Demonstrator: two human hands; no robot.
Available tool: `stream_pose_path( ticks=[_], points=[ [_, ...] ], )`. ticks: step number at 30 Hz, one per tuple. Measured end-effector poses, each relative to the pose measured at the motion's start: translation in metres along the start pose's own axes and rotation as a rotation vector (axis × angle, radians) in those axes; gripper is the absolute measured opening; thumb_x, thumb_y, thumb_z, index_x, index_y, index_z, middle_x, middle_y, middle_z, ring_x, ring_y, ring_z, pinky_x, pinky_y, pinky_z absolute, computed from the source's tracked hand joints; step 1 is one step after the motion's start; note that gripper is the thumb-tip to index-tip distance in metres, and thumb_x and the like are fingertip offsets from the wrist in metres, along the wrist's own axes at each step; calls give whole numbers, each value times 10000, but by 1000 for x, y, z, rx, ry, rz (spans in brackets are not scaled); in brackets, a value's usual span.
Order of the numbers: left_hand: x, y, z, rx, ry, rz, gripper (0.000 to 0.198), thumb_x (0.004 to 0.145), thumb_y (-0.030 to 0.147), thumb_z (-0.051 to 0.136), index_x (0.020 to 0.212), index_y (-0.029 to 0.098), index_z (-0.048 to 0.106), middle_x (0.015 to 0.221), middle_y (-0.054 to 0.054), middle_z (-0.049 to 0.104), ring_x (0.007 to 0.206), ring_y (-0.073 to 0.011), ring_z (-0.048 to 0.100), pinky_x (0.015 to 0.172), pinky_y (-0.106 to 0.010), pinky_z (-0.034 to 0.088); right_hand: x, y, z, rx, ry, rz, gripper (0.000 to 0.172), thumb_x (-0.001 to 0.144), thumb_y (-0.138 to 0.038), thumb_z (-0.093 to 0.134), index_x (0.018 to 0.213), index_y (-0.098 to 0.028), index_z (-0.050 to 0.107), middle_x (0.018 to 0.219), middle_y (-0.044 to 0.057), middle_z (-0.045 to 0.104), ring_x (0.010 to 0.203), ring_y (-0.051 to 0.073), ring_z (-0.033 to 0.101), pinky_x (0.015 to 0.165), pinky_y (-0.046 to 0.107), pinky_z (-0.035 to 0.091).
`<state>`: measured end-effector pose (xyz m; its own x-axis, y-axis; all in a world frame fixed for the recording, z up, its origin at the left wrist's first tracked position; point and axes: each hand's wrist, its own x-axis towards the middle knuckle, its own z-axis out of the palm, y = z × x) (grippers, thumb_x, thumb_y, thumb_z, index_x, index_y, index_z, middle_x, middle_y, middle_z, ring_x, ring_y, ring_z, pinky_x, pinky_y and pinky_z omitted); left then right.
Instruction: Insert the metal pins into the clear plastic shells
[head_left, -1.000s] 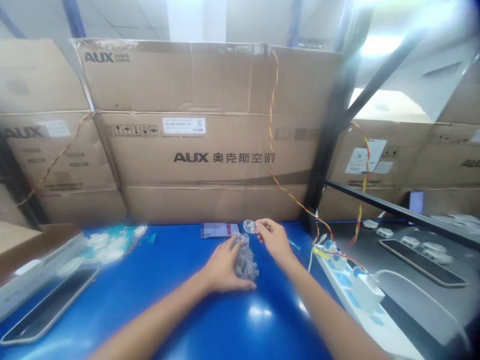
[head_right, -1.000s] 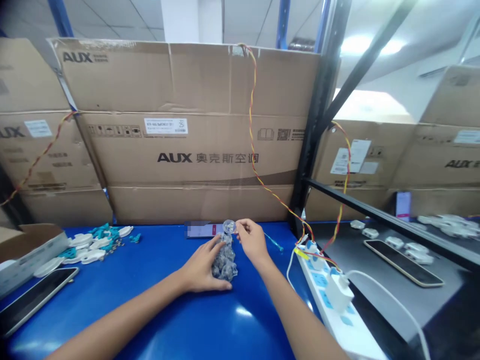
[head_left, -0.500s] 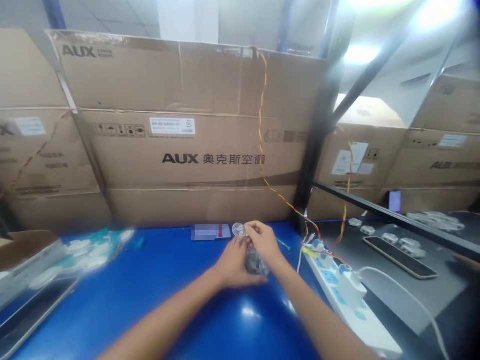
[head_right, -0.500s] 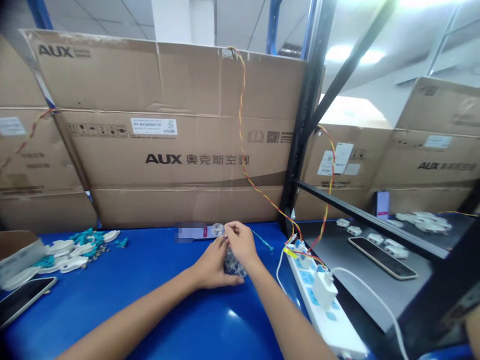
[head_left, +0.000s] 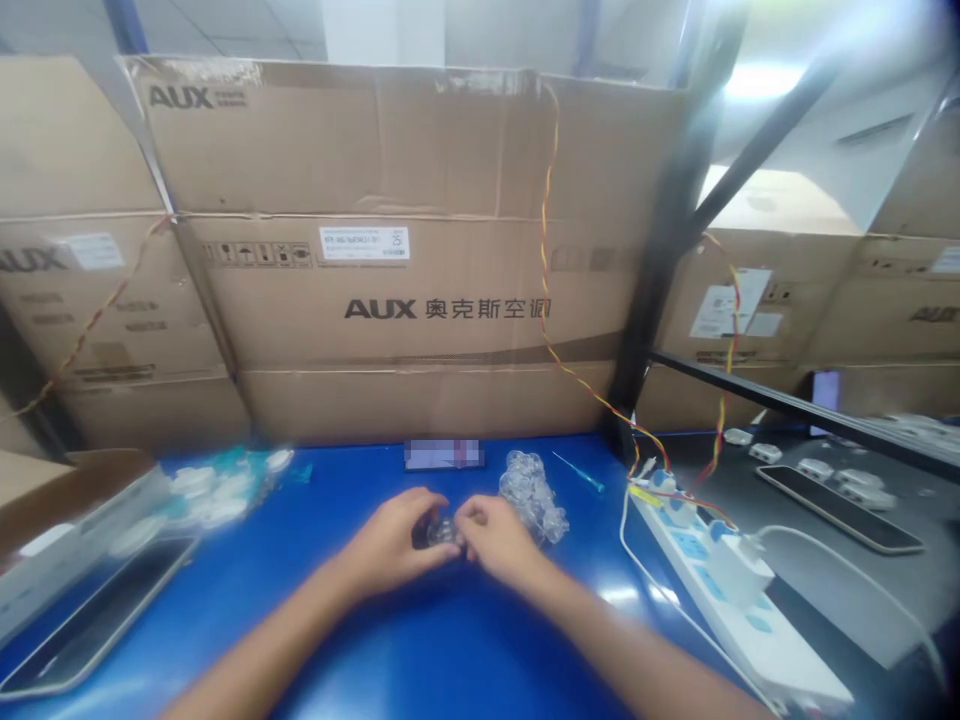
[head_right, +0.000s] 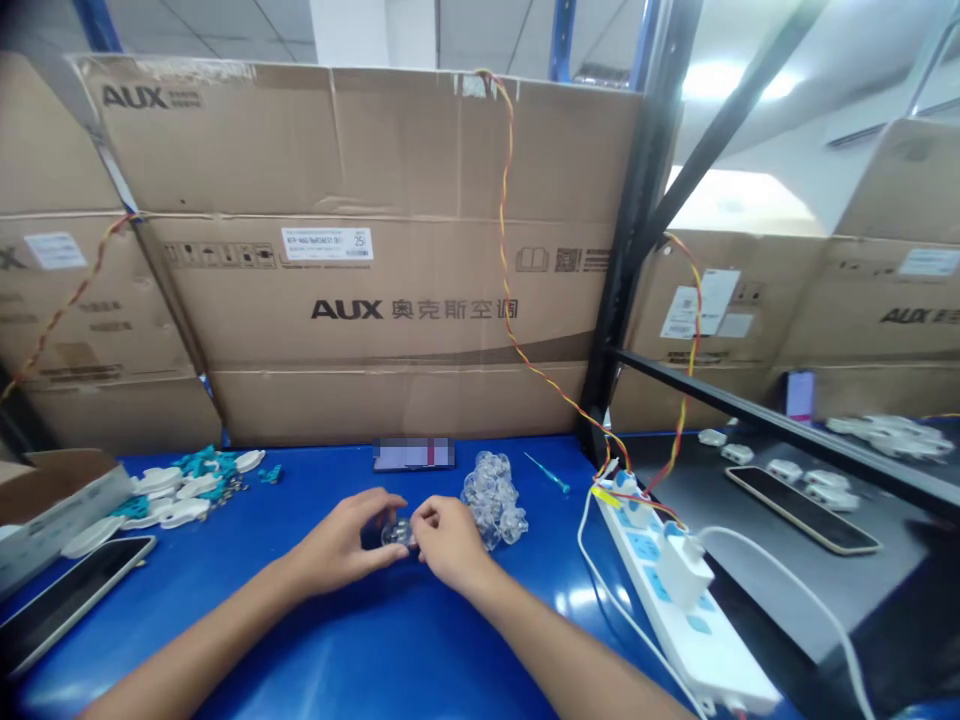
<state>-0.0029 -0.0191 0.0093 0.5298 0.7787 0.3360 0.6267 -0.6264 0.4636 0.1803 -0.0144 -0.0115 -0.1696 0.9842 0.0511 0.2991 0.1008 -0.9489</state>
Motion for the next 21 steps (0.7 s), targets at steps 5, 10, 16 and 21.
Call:
stream_pose_path(
  ticks=[5,10,16,21],
  points=[
    [1,-1,3,12,-52,34,271,804,414,619,959,198,674,861,-52,610,778,-176,560,707,-261,427,1,4,-1,-120,-29,24,141,754,-134,476,703,-184,598,525,-26,606,357,109,510,372,197,339],
    [1,-8,9,25,-59,23,254,799,407,633,937,200,689,895,-58,603,837,-190,561,764,-270,433,-3,6,-3,-464,85,-226,151,770,-150,516,729,-199,653,695,27,661,630,162,607,568,241,418],
    [-1,-6,13,68,-64,23,234,822,397,612,933,204,683,917,-55,580,848,-187,552,768,-270,430,-7,6,-3,-698,104,-279,122,755,-143,562,777,-214,659,784,43,626,713,180,573,641,269,397],
    [-1,-1,17,12,-29,9,205,840,362,593,940,192,650,877,-46,565,801,-173,531,709,-259,416,-4,5,-4,-698,85,-246,94,748,-153,570,763,-205,646,761,31,636,675,161,556,583,242,349]
  ],
)
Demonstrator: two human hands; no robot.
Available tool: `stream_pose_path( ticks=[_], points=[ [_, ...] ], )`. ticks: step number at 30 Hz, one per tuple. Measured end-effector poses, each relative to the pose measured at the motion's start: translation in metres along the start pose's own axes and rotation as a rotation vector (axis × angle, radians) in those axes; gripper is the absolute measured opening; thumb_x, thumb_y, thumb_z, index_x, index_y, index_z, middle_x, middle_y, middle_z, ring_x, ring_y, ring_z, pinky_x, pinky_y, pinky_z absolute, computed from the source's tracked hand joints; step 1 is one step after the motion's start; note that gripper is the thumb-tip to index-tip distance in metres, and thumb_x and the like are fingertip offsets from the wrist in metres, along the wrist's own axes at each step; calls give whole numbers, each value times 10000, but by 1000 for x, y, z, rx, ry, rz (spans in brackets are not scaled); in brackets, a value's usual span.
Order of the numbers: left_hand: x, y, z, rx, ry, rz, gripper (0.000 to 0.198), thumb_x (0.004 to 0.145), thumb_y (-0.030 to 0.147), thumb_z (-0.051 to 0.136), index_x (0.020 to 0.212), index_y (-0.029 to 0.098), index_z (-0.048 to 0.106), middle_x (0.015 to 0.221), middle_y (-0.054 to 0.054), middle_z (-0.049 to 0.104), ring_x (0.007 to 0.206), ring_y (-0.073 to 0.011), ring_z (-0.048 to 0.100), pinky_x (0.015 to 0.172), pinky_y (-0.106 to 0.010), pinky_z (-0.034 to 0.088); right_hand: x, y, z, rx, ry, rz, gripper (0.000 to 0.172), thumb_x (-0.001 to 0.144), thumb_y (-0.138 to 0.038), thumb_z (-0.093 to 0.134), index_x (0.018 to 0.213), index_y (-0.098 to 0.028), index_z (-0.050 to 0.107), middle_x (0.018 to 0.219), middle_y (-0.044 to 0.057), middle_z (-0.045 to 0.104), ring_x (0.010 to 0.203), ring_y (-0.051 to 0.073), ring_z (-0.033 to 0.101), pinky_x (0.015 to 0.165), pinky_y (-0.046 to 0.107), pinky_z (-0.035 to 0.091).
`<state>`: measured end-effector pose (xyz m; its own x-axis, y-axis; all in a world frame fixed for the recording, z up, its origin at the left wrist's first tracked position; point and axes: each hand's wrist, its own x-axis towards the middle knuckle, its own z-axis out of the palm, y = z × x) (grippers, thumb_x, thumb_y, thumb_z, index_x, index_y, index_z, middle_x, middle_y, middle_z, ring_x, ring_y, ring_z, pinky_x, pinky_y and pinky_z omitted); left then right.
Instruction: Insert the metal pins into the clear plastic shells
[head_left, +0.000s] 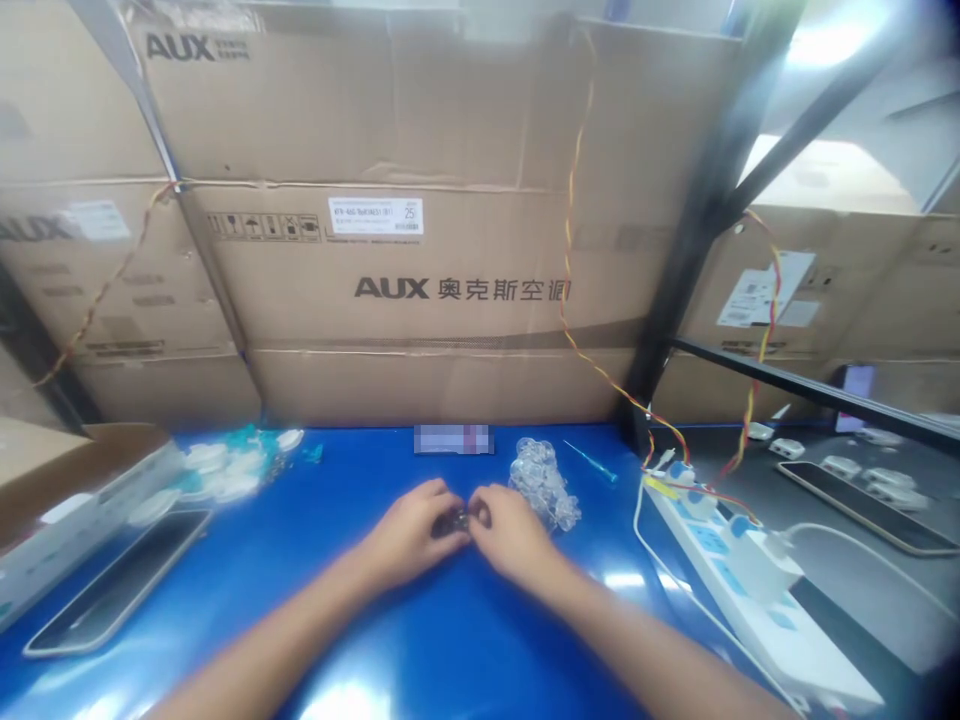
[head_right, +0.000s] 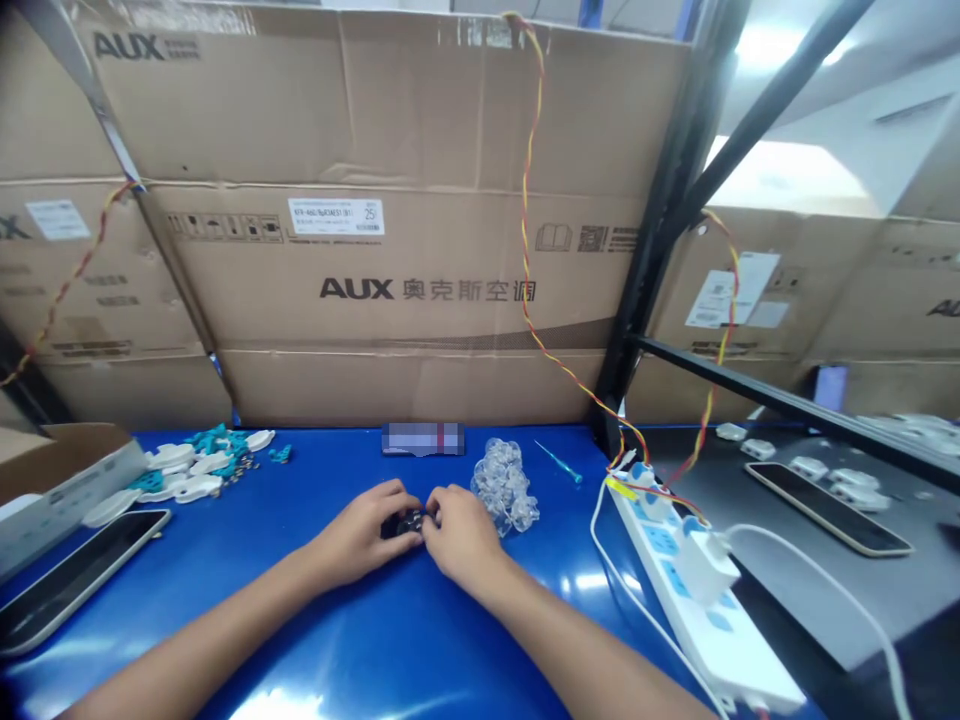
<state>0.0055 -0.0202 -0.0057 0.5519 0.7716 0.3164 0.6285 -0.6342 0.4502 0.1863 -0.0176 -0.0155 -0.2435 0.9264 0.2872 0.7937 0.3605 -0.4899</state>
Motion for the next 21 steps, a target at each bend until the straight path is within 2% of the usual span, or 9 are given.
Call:
stream_pose_path(
  ticks=[8,16,19,21],
  points=[
    [4,0,5,-158,-5,-36,204,849,362,585,861,168,648,729,-5,574,669,-127,505,605,-228,364,0,-2,-6,70,-83,93,107,748,-190,568,764,-209,673,673,4,665,604,137,571,547,223,326],
    [5,-15,6,-411,-47,-170,209,807,344,612,867,144,604,688,14,603,604,-104,503,534,-200,353,-1,1,-11,160,-75,-104,188,828,-183,496,893,-210,669,813,29,698,768,163,620,669,240,413],
    [5,-19,5,-444,-20,-188,214,799,348,622,853,142,597,694,15,593,616,-102,501,543,-197,352,1,0,-12,247,-101,-69,180,835,-205,498,894,-198,668,766,27,693,708,158,622,637,242,433],
    [5,-18,5,-469,-4,-194,231,798,364,629,847,142,592,698,16,582,625,-102,503,549,-195,355,3,-1,-11,368,-160,18,200,852,-224,472,919,-185,657,718,20,680,580,137,602,544,229,433]
  ],
)
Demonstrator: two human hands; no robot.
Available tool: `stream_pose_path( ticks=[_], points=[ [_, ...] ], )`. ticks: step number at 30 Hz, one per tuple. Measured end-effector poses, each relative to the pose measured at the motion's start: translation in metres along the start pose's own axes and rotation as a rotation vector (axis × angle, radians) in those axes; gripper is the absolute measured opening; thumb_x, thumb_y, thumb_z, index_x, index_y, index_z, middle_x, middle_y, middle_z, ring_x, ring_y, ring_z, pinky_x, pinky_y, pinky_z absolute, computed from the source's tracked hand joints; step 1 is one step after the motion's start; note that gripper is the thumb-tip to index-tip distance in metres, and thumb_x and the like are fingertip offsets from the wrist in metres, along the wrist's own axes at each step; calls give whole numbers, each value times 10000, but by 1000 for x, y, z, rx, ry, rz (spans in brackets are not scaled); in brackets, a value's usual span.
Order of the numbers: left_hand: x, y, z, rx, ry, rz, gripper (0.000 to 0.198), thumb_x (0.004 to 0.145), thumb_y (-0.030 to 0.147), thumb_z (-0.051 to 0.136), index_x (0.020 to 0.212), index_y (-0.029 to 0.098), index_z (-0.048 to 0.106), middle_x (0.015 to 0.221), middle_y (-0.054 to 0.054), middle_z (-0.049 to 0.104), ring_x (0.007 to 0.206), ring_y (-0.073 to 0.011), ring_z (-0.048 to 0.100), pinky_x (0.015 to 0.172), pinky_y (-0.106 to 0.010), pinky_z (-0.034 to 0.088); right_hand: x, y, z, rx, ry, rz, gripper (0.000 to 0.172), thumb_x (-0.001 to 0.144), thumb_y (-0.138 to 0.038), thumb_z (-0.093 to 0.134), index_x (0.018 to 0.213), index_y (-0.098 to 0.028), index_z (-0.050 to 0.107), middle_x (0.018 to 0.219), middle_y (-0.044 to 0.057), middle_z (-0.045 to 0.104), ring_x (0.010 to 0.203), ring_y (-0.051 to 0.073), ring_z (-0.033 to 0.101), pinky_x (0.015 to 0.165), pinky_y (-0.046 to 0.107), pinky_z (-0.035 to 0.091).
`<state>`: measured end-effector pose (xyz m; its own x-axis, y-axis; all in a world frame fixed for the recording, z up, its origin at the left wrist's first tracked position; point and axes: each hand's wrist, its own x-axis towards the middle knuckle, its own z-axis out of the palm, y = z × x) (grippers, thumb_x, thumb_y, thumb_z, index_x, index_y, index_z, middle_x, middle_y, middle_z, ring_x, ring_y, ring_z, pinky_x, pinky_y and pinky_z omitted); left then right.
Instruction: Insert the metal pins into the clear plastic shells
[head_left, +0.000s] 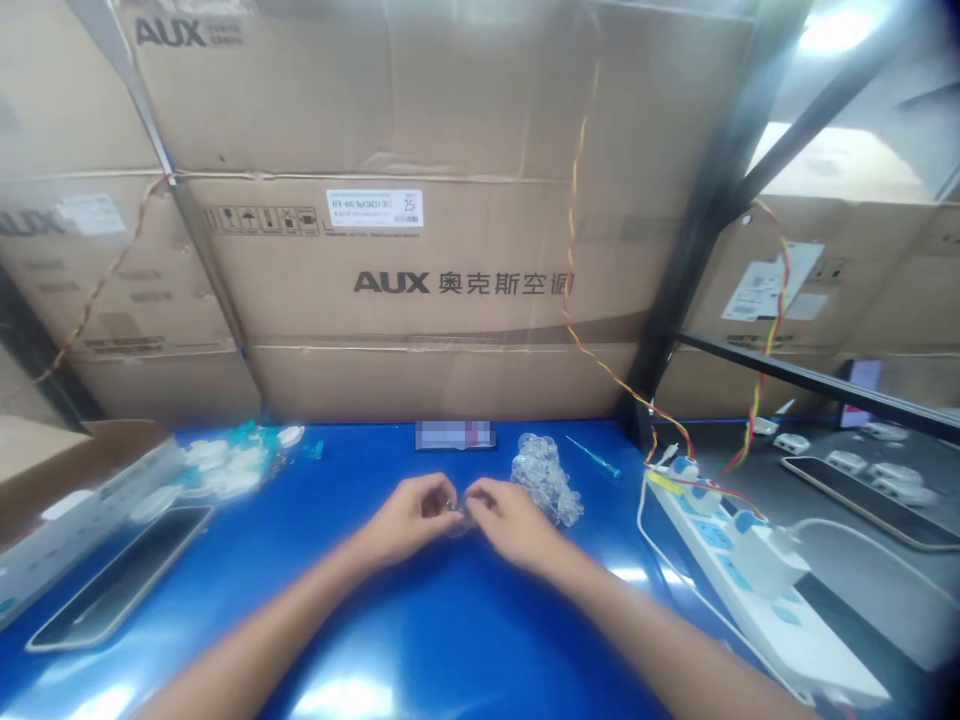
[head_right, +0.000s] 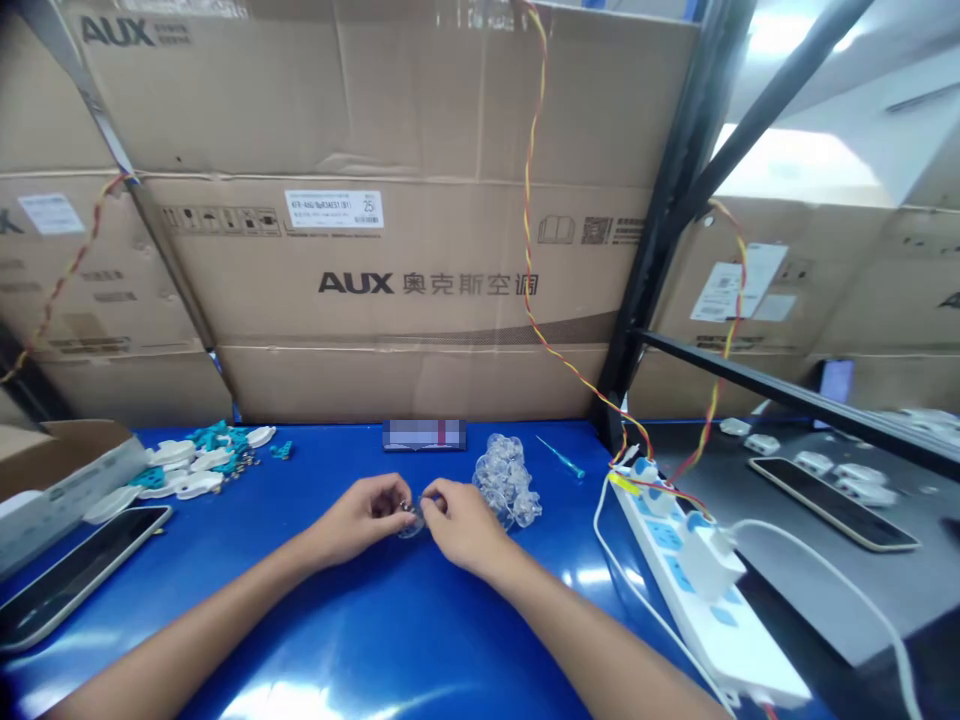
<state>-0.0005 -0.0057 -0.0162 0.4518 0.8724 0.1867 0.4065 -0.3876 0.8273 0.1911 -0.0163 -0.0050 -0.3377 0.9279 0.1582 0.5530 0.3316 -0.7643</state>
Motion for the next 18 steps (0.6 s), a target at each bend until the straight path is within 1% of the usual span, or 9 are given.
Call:
stream_pose_path(
  ticks=[3,6,8,10,15,18],
  points=[
    [-2,6,2,-14,4,33,234,801,364,632,880,146,598,699,23,571,617,-97,489,548,-192,354,2,-1,2,194,-58,109,224,852,-234,464,987,-174,633,600,-22,621,404,100,517,406,198,390],
    [-4,14,2,29,-6,90,195,814,305,616,936,154,634,717,19,596,602,-90,475,549,-190,348,4,1,4,248,-46,143,213,809,-202,506,961,-170,650,522,-50,565,366,89,487,366,178,363],
    [-4,17,2,65,3,120,149,825,260,594,907,157,662,742,8,625,617,-93,490,569,-192,359,5,2,5,247,-37,170,228,789,-180,506,956,-165,661,524,-45,573,359,90,487,354,178,353],
    [-4,18,2,81,11,131,125,832,227,575,862,157,673,761,0,649,636,-98,514,594,-195,376,5,2,5,213,-23,170,245,785,-174,500,959,-163,672,542,-33,595,368,95,500,369,187,363],
    [-3,15,2,107,6,120,106,823,170,566,840,157,669,765,-1,673,647,-105,551,631,-201,411,3,3,5,-11,116,33,219,763,-188,554,900,-174,724,612,4,660,544,131,587,526,218,413],
    [-4,16,2,174,7,161,108,818,133,562,823,164,665,771,2,669,671,-106,559,662,-202,418,2,2,5,-83,144,8,236,757,-176,553,909,-186,733,630,4,678,567,137,589,562,230,407]
  ],
)
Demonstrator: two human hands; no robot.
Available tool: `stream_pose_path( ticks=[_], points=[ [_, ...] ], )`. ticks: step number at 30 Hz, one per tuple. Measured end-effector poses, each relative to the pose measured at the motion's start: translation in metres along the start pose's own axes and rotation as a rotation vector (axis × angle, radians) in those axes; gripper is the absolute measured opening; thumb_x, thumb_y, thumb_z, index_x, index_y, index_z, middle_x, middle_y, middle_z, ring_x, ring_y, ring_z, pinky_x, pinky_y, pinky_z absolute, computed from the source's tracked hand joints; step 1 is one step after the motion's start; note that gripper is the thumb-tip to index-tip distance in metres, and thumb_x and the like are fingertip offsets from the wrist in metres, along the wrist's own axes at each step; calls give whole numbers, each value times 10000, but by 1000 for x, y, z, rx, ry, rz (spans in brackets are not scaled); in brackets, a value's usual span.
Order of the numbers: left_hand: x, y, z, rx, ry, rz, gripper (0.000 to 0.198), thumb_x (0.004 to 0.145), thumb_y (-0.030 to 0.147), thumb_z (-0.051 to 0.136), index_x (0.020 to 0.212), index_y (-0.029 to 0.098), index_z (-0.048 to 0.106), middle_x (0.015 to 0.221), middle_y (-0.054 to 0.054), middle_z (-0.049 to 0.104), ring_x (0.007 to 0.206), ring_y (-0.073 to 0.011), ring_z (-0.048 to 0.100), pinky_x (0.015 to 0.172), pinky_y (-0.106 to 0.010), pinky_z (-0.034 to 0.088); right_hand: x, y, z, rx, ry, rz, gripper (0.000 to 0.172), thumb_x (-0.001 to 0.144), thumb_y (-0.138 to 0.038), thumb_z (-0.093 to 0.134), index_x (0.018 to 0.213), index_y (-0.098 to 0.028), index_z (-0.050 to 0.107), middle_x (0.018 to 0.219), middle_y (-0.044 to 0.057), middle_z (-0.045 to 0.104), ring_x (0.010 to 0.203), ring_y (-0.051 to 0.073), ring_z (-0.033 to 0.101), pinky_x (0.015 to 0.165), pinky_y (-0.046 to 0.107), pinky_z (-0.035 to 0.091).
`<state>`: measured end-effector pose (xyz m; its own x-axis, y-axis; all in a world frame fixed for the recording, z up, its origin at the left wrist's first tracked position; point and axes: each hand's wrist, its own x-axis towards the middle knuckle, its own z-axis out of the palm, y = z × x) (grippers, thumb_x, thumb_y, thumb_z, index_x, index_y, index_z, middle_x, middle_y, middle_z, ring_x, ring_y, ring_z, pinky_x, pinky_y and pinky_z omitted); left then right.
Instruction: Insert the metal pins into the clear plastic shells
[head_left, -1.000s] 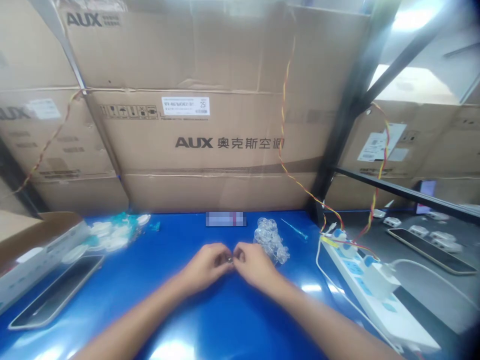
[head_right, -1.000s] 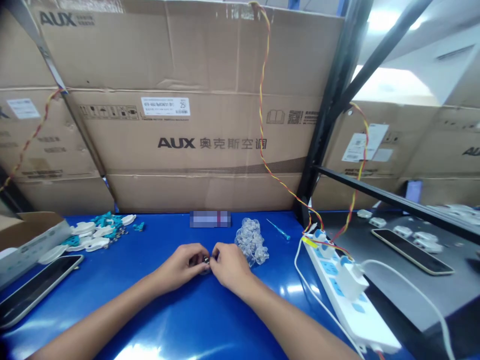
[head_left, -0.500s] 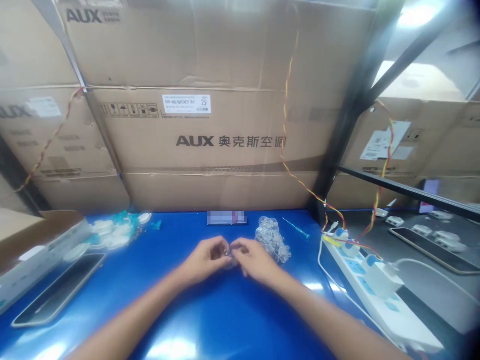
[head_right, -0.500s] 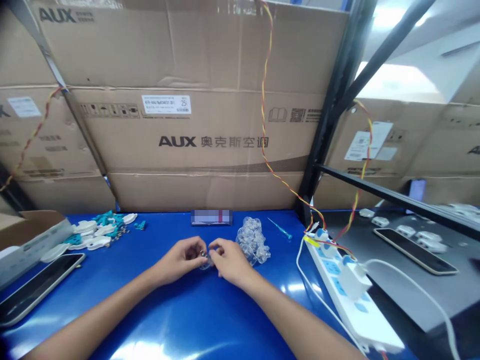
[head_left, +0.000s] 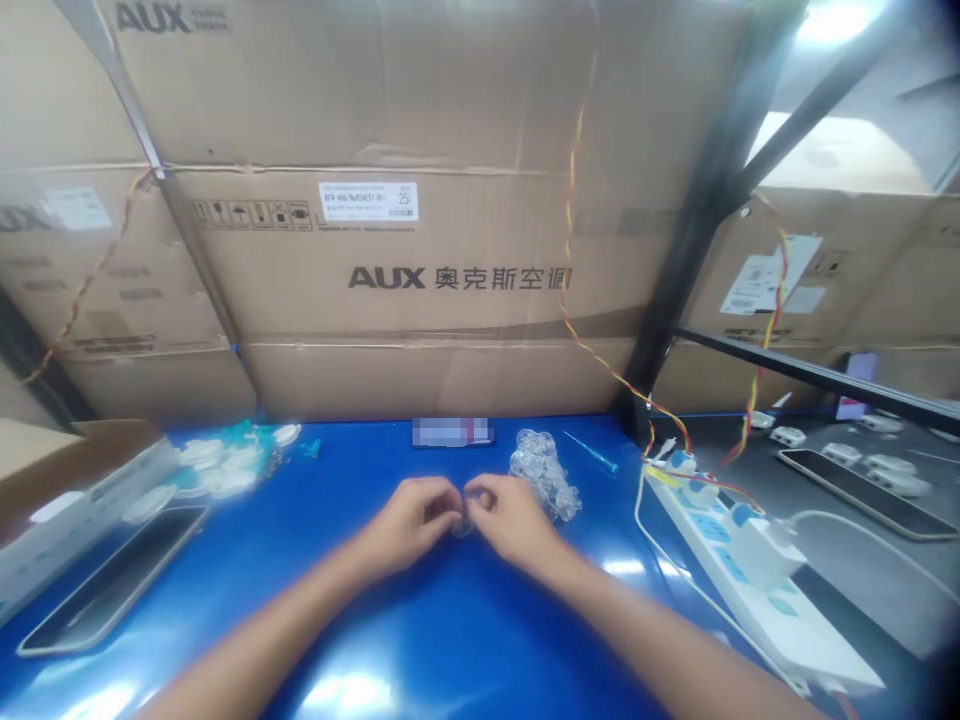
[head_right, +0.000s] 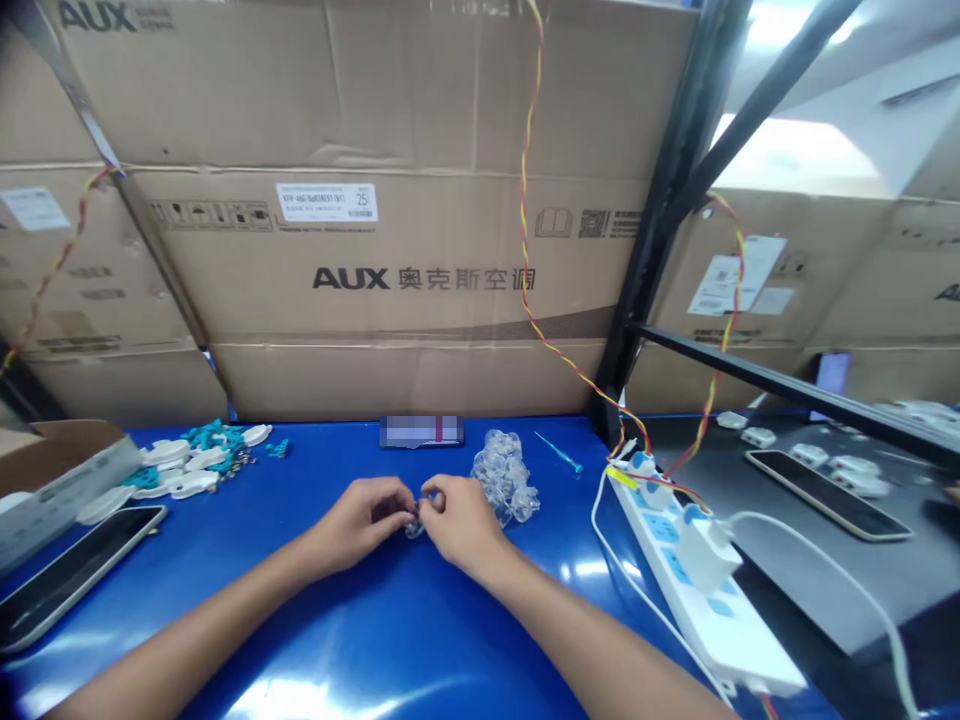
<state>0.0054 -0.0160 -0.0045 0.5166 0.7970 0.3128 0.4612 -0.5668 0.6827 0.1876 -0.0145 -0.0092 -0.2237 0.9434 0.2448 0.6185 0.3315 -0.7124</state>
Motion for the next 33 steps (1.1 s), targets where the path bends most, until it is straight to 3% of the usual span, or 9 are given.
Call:
stream_pose_path(
  ticks=[7,11,17,22,26,33],
  points=[
    [-4,11,-3,135,-30,102,154,884,134,481,853,186,623,845,-12,639,783,-121,569,714,-210,419,-4,-3,-4,-65,12,-22,202,779,-197,565,903,-207,724,649,2,689,582,142,598,572,231,394],
    [-4,14,-5,187,18,92,163,909,178,449,852,184,601,831,-23,621,777,-133,559,706,-226,415,-4,0,-2,-14,-27,-17,167,831,-220,521,888,-200,677,626,-1,674,557,136,599,537,221,383],
    [1,0,-17,205,113,3,128,878,229,494,822,174,595,777,-20,630,710,-142,550,653,-241,404,0,5,0,30,3,24,133,815,-185,529,857,-183,655,641,4,661,550,130,592,521,214,391],
    [3,-13,-25,172,33,-58,137,849,256,534,877,174,641,816,-26,656,708,-142,562,639,-236,408,-1,1,-5,23,17,-10,153,838,-205,520,880,-182,666,655,5,651,549,125,570,526,220,387],
    [2,-6,-20,170,78,-25,184,839,322,570,923,179,649,897,-40,646,713,-136,551,637,-233,409,-2,-3,-4,21,44,-18,147,830,-216,531,878,-183,666,661,3,657,563,130,568,537,227,389],
    [0,5,-1,119,151,-93,209,848,350,552,816,167,647,775,-33,658,702,-155,568,621,-241,399,-7,-9,-1,12,118,-116,127,813,-199,554,883,-196,659,689,0,657,608,133,573,585,236,416]
  ],
)
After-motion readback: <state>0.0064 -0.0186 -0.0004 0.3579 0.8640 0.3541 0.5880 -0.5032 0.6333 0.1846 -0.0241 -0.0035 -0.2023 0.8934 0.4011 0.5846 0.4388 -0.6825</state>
